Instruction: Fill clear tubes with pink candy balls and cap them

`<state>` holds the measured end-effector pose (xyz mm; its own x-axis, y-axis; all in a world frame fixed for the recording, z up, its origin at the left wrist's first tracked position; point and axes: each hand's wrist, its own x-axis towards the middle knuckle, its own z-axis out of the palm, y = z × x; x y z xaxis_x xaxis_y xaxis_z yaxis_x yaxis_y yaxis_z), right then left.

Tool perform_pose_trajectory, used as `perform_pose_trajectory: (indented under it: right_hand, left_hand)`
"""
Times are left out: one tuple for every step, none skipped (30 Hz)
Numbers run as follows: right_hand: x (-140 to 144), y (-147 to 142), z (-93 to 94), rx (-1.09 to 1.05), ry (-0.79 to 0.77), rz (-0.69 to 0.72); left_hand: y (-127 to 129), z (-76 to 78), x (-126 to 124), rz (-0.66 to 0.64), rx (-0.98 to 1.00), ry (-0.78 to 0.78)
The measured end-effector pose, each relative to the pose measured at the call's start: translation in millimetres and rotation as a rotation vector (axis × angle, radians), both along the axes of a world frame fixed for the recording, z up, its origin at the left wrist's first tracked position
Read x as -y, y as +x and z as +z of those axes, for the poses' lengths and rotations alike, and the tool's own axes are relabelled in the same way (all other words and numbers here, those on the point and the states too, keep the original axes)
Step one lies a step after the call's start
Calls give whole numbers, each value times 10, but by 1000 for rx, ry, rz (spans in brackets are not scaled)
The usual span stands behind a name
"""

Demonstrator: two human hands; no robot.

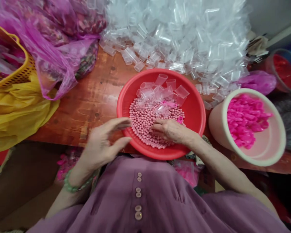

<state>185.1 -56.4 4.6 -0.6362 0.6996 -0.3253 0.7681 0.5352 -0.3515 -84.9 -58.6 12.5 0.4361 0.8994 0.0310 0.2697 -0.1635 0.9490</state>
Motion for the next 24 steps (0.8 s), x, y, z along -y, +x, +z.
perform_pose_trajectory:
  right_hand:
    - [-3,14,39,-66,40,-32]
    - [-5,35,92,-141,80,-62]
    - [-4,60,152,-213,116,-90]
    - [-1,84,213,-283,143,-110]
    - [6,105,268,-344,159,-123]
    - [17,119,313,-392,168,-134]
    - [30,125,345,-428,179,-145]
    - [46,125,362,-452,193,-158]
    - [64,119,367,-466,219,-174]
    - [83,112,363,-472,256,-195]
    - [100,106,352,-473,298,-220]
    - [115,105,339,-476,333,-246]
    - [125,112,327,-484,360,-277]
    - [129,132,317,-495,384,-315]
    - [126,164,312,-501,408,-360]
    - [115,209,311,-493,425,-408]
    - [100,265,312,-464,438,-454]
    - [81,329,315,-402,436,-493]
    - [61,396,320,-304,416,-521]
    - [44,462,325,-178,375,-535]
    - [32,522,330,-43,324,-537]
    - [25,573,335,90,274,-535]
    - [24,611,340,203,231,-529]
    - [28,637,344,288,192,-518]
  left_hand:
    - [149,2,-44,-128,-13,12]
    - [285,-6,-87,-227,-39,35]
    - [408,-21,-129,-300,-65,53]
    - [516,-36,-168,-362,-84,64]
    - [609,-51,-204,-404,-97,60]
    - [687,-65,-235,-431,-100,41]
    - [749,-77,-262,-444,-92,16]
    - [796,-90,-283,-448,-73,-11]
    - [829,-104,-301,-441,-48,-32]
    - [851,-119,-314,-426,-19,-50]
    - [863,-133,-324,-408,10,-65]
    - [868,-145,-332,-390,30,-88]
    - [868,-154,-338,-369,45,-118]
    - [865,-158,-343,-346,65,-156]
    - [859,-156,-348,-326,96,-200]
    - [852,-148,-353,-312,135,-244]
    - [843,-135,-357,-299,180,-278]
    - [832,-119,-360,-290,221,-300]
    - [820,-102,-361,-285,251,-314]
    - [808,-85,-359,-284,261,-321]
    - [796,-69,-356,-282,262,-318]
    - [785,-57,-350,-281,261,-308]
    - [777,-48,-345,-282,263,-299]
    - [772,-44,-339,-283,273,-293]
